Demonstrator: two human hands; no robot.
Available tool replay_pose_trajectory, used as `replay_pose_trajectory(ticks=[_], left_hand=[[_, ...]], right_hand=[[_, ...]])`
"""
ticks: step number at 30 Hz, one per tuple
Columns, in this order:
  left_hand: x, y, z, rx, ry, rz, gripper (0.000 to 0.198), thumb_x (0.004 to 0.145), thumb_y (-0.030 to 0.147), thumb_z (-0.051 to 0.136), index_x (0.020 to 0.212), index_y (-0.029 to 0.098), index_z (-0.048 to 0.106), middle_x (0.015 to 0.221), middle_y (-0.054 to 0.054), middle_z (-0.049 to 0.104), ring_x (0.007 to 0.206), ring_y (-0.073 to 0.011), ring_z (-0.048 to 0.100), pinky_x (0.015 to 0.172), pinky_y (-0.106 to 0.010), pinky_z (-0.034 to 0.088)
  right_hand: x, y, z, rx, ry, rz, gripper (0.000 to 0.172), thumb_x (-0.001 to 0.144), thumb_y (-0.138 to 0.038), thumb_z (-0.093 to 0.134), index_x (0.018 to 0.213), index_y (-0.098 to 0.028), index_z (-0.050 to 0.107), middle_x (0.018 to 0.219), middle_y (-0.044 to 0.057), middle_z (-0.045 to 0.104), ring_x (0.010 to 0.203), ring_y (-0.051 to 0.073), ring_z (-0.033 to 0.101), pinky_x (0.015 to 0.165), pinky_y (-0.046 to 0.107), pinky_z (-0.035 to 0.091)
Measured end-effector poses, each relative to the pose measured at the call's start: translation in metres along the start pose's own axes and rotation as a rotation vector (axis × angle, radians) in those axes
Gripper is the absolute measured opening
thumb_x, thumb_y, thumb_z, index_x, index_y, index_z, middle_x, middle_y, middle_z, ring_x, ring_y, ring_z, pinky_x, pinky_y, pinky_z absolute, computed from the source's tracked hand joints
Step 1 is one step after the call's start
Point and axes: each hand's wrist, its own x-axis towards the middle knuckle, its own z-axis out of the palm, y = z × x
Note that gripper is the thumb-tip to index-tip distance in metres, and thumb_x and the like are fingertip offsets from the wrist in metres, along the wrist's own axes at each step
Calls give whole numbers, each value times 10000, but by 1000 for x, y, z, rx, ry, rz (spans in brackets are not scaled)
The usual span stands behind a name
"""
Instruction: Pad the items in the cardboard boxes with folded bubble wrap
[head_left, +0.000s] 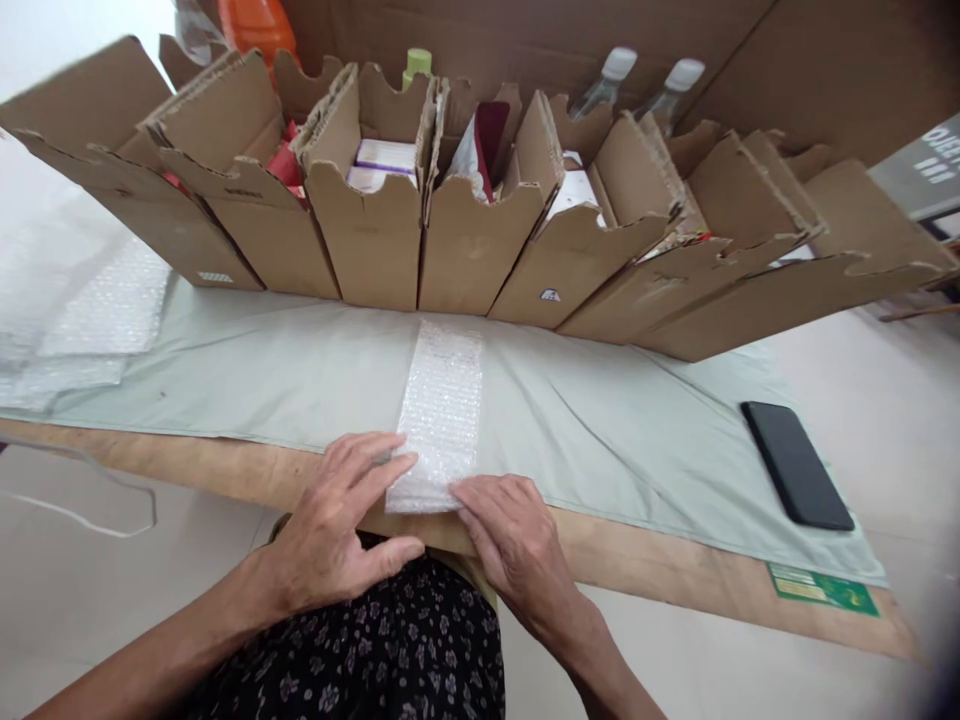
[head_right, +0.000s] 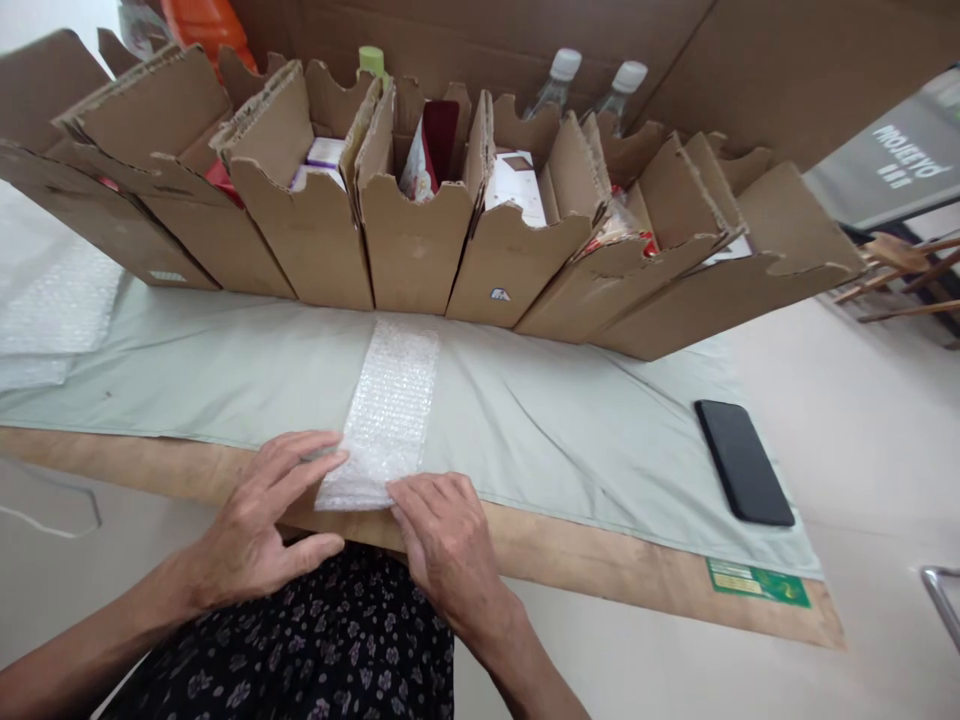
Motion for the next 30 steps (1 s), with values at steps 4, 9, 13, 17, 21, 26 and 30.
replay_pose_trajectory(ticks=[4, 9, 13, 17, 21, 26, 30], left_hand=[[2, -1, 5, -78, 21, -62, 340, 992, 131, 580, 1330, 167, 589, 956, -55, 719, 907, -197, 645, 890, -374, 533], [16, -10, 18, -14, 64, -195, 312, 987, 180, 592, 1293, 138, 635, 894, -51, 751, 734, -179, 645, 751, -343, 548], [22, -16, 22, 58, 68, -185, 314, 975, 202, 621, 1280, 132, 645, 821, -27, 740, 703, -188, 652, 733, -343, 544], [24, -17, 21, 153, 51, -179, 269, 992, 216, 604, 1242, 131, 654, 801, -24, 704, 686, -196, 641, 732, -370, 551], [16, -13, 11, 122, 75, -139, 305, 995, 267, 608, 1270, 138, 641, 1182, -160, 688, 1067, -283, 675, 920, -452, 569], [6, -9, 2, -51, 12, -22, 285, 966, 152, 629, 1248, 192, 644, 1160, -109, 736, 1127, -265, 658, 995, -455, 523], [16, -14, 7, -70, 38, -141, 201, 998, 160, 579, 1172, 169, 679, 903, -52, 746, 819, -196, 673, 802, -372, 550]], right_hand=[[13, 1, -3, 61, -9, 104, 183, 1049, -166, 528, 1184, -192, 649, 950, 38, 783, 789, 176, 704, 742, 337, 551], [11, 2, -4, -135, 257, 108, 251, 997, -184, 632, 1247, -184, 627, 1120, 124, 737, 1025, 255, 692, 855, 407, 542], [4, -2, -3, -191, 202, 4, 257, 953, -103, 655, 1194, -192, 645, 1166, 125, 726, 1083, 264, 670, 901, 424, 504], [10, 0, 7, -188, -9, -39, 225, 999, -164, 614, 1221, -182, 641, 1258, 105, 739, 1207, 287, 643, 981, 451, 466], [22, 5, 7, -93, -19, -35, 222, 1016, -111, 555, 1205, -180, 648, 1170, 73, 773, 1119, 233, 677, 973, 421, 461], [31, 8, -6, 125, -193, 67, 232, 1022, -163, 545, 1212, -208, 669, 1069, 48, 787, 969, 213, 692, 912, 410, 506], [32, 15, -2, 110, -85, 159, 282, 1053, -293, 534, 1308, -228, 634, 1206, 82, 761, 1075, 235, 704, 916, 412, 541]])
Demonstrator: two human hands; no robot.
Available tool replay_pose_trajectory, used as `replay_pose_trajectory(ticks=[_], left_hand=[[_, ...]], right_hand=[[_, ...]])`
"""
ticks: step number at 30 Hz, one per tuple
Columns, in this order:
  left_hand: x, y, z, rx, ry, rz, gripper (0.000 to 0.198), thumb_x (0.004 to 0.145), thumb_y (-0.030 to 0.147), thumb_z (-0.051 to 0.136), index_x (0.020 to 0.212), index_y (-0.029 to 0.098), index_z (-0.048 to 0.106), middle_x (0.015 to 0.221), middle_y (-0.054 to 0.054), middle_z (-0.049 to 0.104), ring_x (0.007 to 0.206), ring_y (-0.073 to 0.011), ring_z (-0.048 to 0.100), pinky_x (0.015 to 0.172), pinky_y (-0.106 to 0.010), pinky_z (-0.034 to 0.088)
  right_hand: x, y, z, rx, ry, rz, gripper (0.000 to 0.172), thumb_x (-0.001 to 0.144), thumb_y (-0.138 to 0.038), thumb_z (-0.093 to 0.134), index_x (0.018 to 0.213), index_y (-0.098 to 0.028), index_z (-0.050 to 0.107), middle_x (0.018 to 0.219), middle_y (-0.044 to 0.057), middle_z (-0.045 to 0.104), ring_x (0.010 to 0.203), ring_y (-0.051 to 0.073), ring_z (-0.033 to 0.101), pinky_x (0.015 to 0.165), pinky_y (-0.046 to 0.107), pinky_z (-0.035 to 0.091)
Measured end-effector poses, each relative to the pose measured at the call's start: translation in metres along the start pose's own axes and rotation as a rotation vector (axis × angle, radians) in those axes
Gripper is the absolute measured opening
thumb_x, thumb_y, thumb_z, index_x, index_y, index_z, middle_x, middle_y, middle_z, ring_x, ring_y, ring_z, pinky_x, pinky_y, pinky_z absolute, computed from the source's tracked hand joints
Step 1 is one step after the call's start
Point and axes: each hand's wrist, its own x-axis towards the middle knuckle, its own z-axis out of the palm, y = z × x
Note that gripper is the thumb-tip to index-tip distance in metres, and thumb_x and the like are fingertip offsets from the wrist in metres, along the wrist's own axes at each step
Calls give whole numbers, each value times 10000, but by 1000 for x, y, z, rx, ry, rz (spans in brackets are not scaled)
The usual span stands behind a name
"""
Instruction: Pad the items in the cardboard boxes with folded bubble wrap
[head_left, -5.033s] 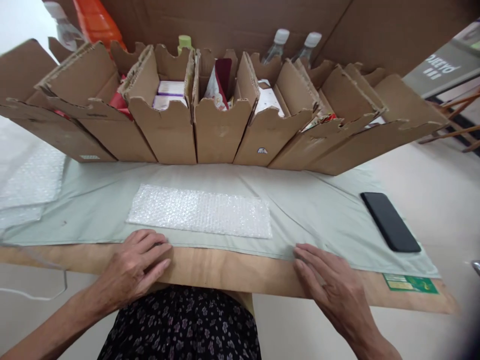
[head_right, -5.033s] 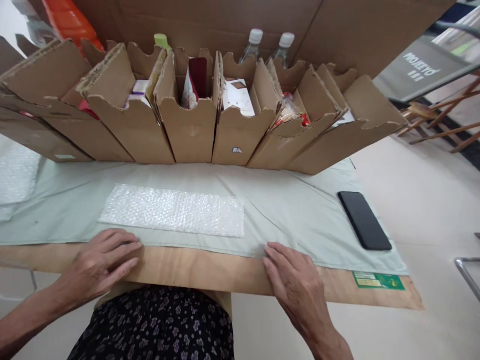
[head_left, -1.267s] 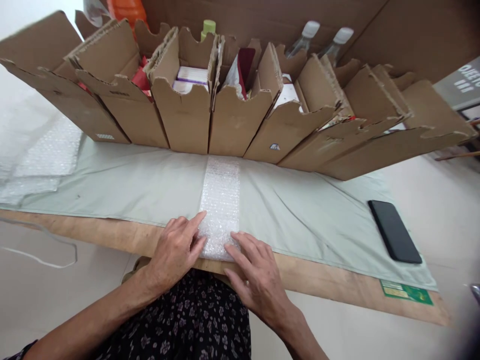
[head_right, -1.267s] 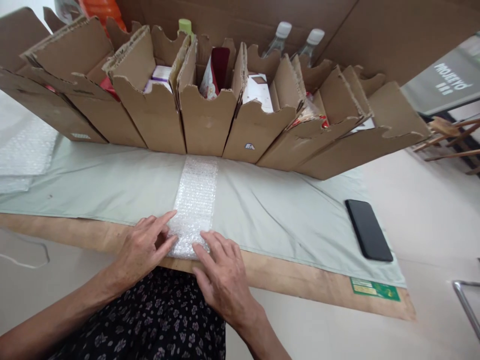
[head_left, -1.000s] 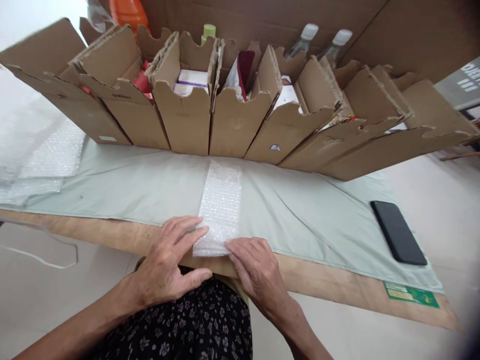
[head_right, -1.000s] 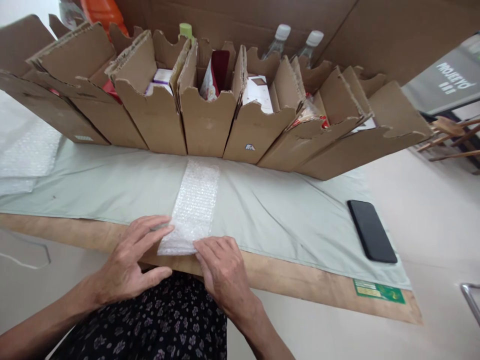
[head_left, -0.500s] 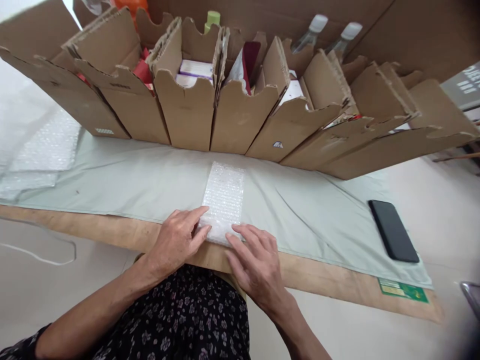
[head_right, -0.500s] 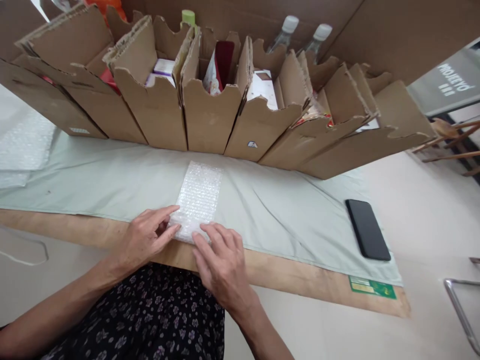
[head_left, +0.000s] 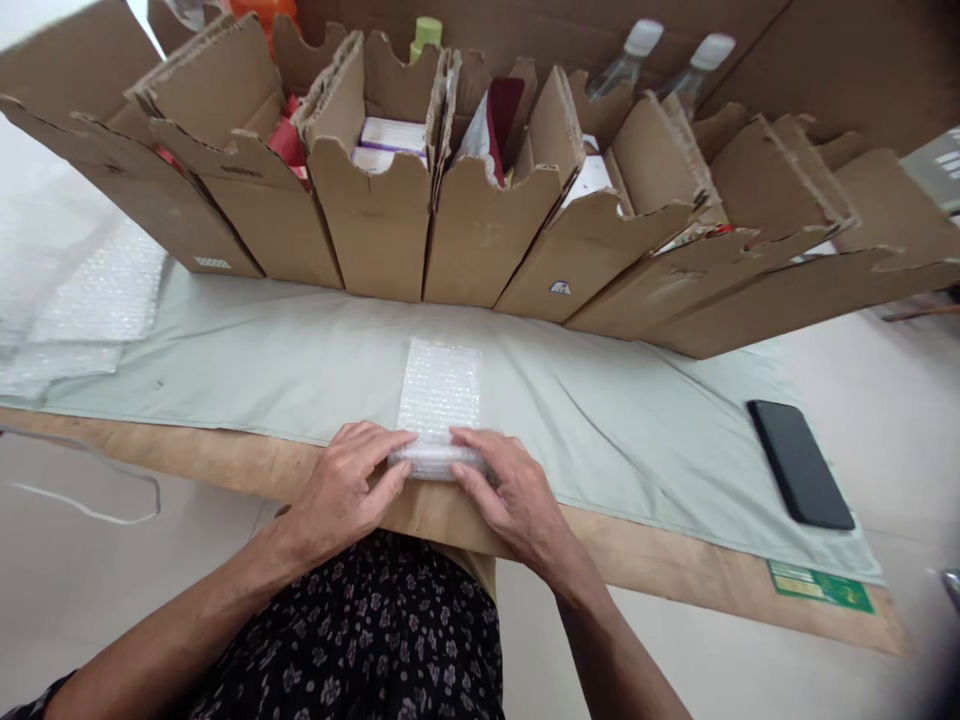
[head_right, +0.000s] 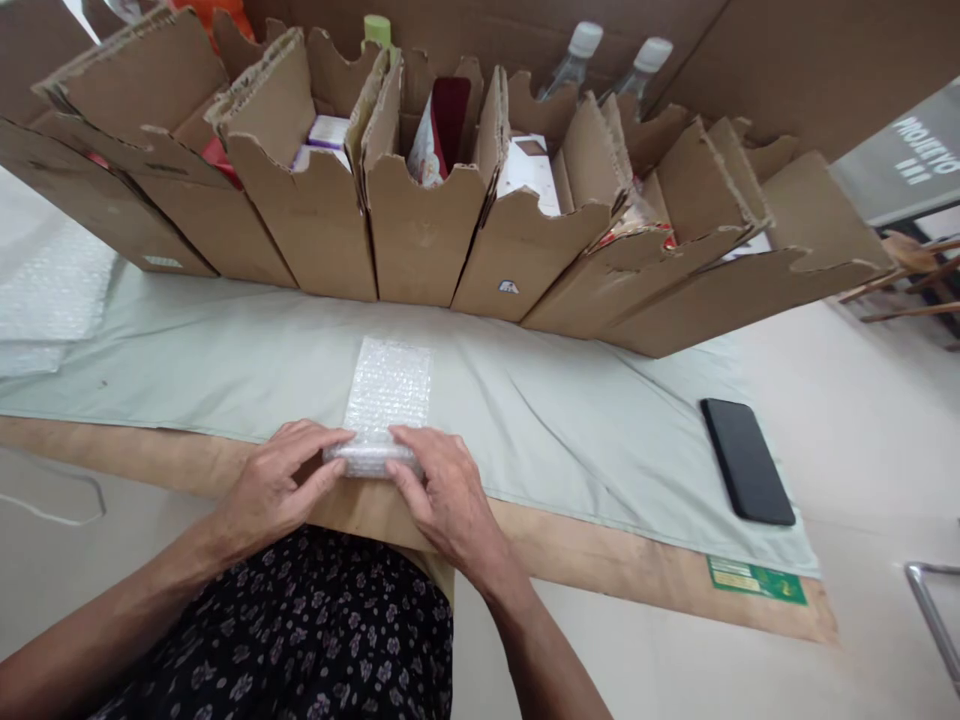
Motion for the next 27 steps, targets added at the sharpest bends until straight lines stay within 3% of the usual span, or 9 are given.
replay_pose_trajectory(ticks=[2, 4, 10, 14, 18, 20, 24, 27], left_hand=[[9, -4, 4, 73, 26, -23, 194, 1000, 190, 576, 1151, 150, 691, 850, -46, 734, 757, -193, 656, 765, -368, 545], [17, -10, 7, 164, 39, -17, 199, 993, 208, 580, 1137, 140, 699, 858, -62, 738, 769, -215, 662, 769, -389, 544], [20, -14, 9, 241, 51, -5, 207, 1005, 225, 568, 1149, 151, 698, 1052, -120, 726, 980, -276, 672, 886, -445, 547], [6, -3, -2, 75, -28, 61, 290, 967, 257, 655, 1246, 177, 646, 1215, -126, 699, 1177, -291, 617, 1022, -474, 499], [-1, 4, -8, -38, -102, 13, 265, 985, 191, 605, 1247, 190, 640, 1066, -79, 744, 1031, -241, 653, 931, -425, 529], [1, 1, -6, -6, -74, -39, 236, 994, 215, 599, 1220, 181, 655, 978, -64, 742, 918, -222, 655, 846, -392, 544], [14, -13, 2, 197, 20, -65, 218, 995, 266, 581, 1160, 171, 685, 975, -87, 729, 902, -253, 654, 826, -421, 544], [21, -19, 5, 277, 20, -70, 245, 997, 296, 567, 1149, 153, 696, 969, -104, 721, 904, -276, 657, 828, -449, 551]], right_hand=[[-2, 2, 3, -125, 167, -6, 290, 1043, -302, 557, 1315, -224, 616, 1277, 118, 721, 1146, 267, 680, 925, 430, 529], [-3, 2, 4, -242, 239, -50, 292, 1018, -272, 598, 1304, -215, 611, 1290, 137, 701, 1166, 289, 658, 939, 446, 505], [4, -1, 8, -330, 5, -200, 272, 996, -147, 569, 1259, -174, 636, 1307, 137, 714, 1218, 308, 632, 943, 454, 481], [6, -1, 1, -153, -21, -136, 245, 1034, -163, 523, 1236, -197, 657, 1137, 82, 779, 1012, 233, 693, 897, 416, 495], [-1, -2, -5, 26, -142, -9, 258, 1048, -265, 550, 1279, -226, 657, 1113, 42, 792, 966, 210, 710, 889, 395, 534], [-2, 0, -4, 2, -75, 42, 282, 1053, -303, 539, 1303, -239, 652, 1162, 60, 777, 996, 226, 714, 885, 405, 547], [-2, -1, 2, -204, 215, 7, 294, 1036, -300, 557, 1308, -242, 653, 1208, 116, 726, 1078, 277, 684, 894, 443, 522], [2, -4, 5, -254, 107, -84, 281, 1011, -273, 597, 1282, -230, 658, 1243, 122, 717, 1123, 293, 657, 910, 451, 510]])
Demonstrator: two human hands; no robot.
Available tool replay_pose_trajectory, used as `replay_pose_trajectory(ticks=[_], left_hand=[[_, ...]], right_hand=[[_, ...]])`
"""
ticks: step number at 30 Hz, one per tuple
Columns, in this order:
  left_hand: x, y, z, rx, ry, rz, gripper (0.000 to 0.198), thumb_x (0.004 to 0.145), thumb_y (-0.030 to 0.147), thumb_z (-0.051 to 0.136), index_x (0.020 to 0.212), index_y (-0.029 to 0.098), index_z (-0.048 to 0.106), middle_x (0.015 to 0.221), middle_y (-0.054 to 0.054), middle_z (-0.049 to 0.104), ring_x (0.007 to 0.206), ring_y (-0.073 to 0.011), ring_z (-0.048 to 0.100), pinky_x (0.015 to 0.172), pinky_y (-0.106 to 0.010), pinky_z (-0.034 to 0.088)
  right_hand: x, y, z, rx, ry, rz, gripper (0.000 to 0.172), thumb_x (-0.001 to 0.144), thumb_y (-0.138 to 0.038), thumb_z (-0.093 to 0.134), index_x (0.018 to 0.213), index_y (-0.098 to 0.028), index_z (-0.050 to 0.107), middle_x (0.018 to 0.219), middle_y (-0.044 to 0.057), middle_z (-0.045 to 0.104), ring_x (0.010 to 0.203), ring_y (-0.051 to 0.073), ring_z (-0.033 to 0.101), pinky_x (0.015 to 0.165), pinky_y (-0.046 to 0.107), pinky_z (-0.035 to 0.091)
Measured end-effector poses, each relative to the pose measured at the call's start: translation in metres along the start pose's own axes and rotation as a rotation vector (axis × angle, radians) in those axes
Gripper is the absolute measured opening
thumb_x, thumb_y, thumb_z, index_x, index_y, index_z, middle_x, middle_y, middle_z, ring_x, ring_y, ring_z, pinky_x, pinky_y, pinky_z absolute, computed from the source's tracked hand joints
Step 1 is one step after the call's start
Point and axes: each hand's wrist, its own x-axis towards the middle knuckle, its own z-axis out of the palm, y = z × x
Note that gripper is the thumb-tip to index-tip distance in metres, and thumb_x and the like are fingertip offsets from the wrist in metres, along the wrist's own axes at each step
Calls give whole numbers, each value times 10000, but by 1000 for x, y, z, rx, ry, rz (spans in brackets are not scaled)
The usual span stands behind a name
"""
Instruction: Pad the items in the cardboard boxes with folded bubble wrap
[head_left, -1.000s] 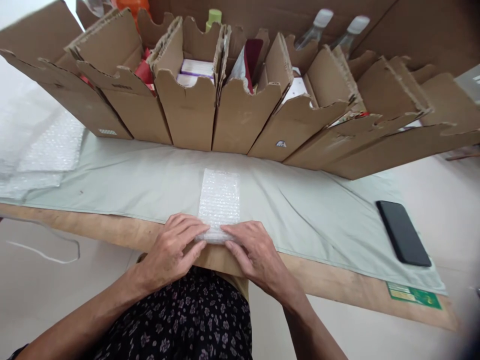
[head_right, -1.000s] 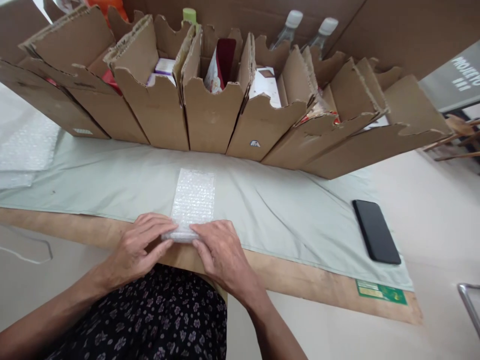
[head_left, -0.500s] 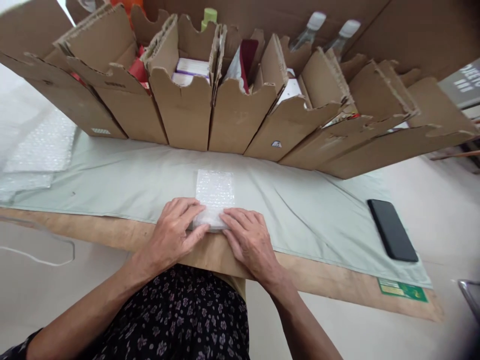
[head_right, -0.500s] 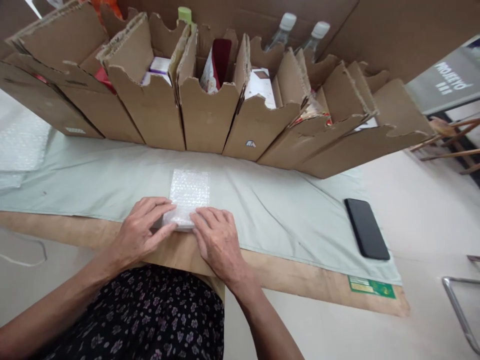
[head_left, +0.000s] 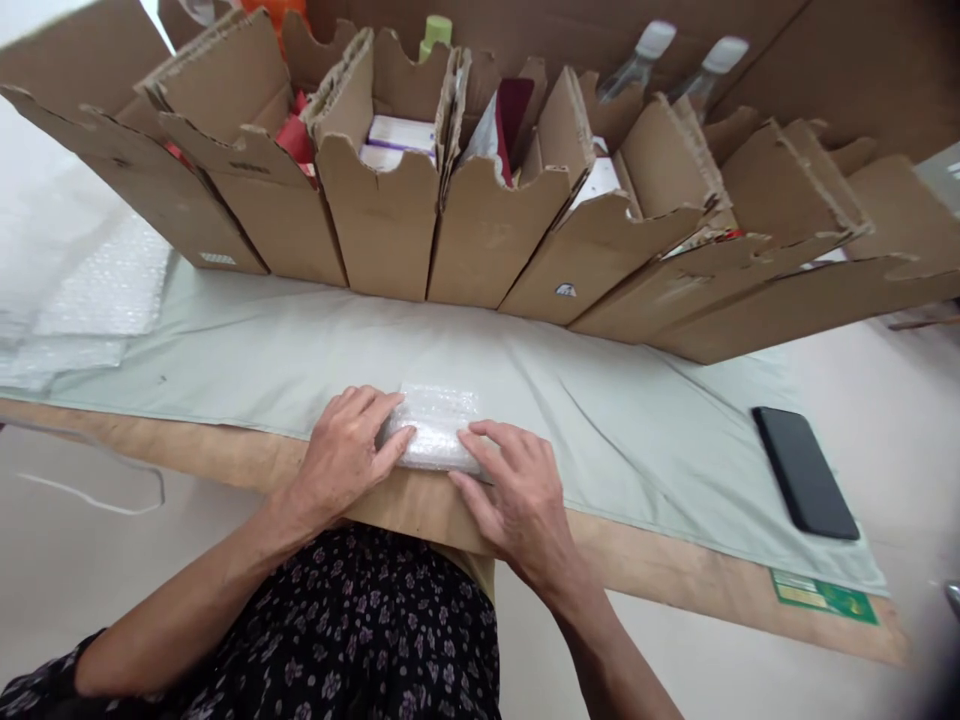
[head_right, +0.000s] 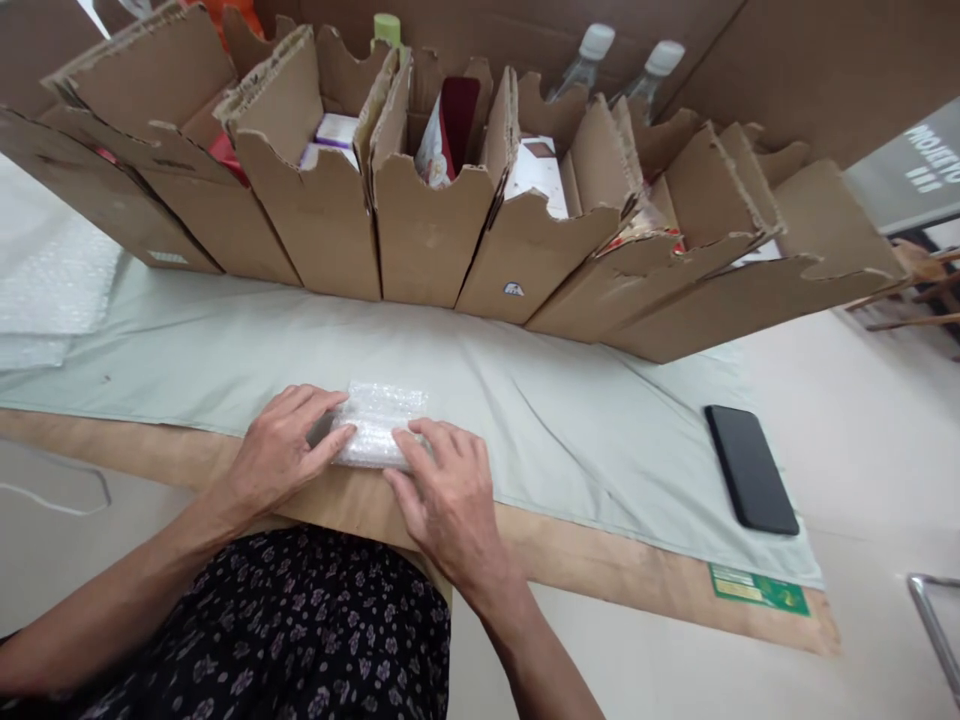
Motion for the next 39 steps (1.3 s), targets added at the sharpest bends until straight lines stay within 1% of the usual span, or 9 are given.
replay_pose_trajectory(ticks=[3, 7, 12, 15, 19, 26, 29, 34, 39], left_hand=[[-3, 3, -4, -98, 51, -60, 285, 1009, 332, 561, 1187, 147, 684, 1020, -111, 720, 950, -270, 668, 863, -454, 566], [-18, 13, -17, -436, 119, -306, 384, 982, 371, 617, 1314, 178, 637, 1171, -113, 718, 1039, -235, 691, 888, -404, 602], [-26, 29, -20, -969, -103, -545, 449, 952, 368, 666, 1352, 168, 626, 1323, -151, 723, 1174, -274, 719, 1033, -469, 597], [-21, 43, -11, -1130, -197, -509, 445, 949, 392, 661, 1331, 166, 634, 1313, -148, 729, 1189, -280, 713, 1062, -472, 584], [-14, 58, -5, -1120, -173, -460, 302, 936, 319, 643, 1212, 199, 669, 1167, -93, 770, 1068, -236, 736, 980, -404, 609], [-7, 78, -7, -666, -208, -103, 286, 829, 112, 616, 1055, 268, 698, 1000, -1, 725, 902, -169, 703, 828, -287, 593], [-2, 84, 1, -631, -218, 7, 282, 840, 117, 594, 1058, 272, 683, 979, 7, 740, 855, -167, 722, 768, -269, 604], [10, 80, 19, -606, -241, 51, 370, 849, 238, 670, 1218, 266, 649, 1009, -26, 789, 876, -207, 766, 746, -297, 633], [24, 65, 43, -546, -178, -32, 424, 927, 366, 629, 1323, 214, 621, 1099, -88, 795, 1006, -244, 770, 840, -361, 641]], right_hand=[[7, 1, 5, 8, -134, -43, 258, 1004, -256, 606, 1246, -202, 677, 1259, 127, 733, 1139, 306, 664, 908, 463, 515], [14, 9, 9, 151, -81, 134, 243, 1022, -308, 589, 1208, -208, 710, 1177, 94, 785, 1032, 266, 726, 876, 428, 547], [10, -3, 3, 587, 7, 435, 216, 1000, -348, 598, 1112, -222, 734, 1011, 34, 797, 868, 196, 741, 750, 298, 586], [0, -16, 2, 840, -10, 484, 234, 1010, -375, 588, 1115, -221, 729, 954, 28, 780, 814, 178, 723, 713, 274, 591], [-16, -12, -7, 780, 6, 418, 268, 996, -408, 626, 1183, -239, 720, 1188, 75, 742, 1077, 222, 708, 920, 339, 589], [-22, 17, -59, 756, -134, 273, 986, 809, -730, 740, 1598, -263, 378, 1544, 163, 545, 1366, 307, 581, 1103, 457, 510], [-21, 16, -72, 669, -240, 276, 716, 851, -490, 812, 1476, -265, 542, 1409, 103, 673, 1248, 263, 662, 1083, 415, 517], [-29, 31, -93, 553, -217, 369, 177, 899, -203, 683, 1065, -246, 726, 968, -13, 777, 834, 161, 716, 701, 237, 559], [-20, 95, -174, 215, 189, 455, 205, 874, -366, 739, 1023, -227, 753, 899, 19, 771, 790, 193, 701, 729, 298, 564]])
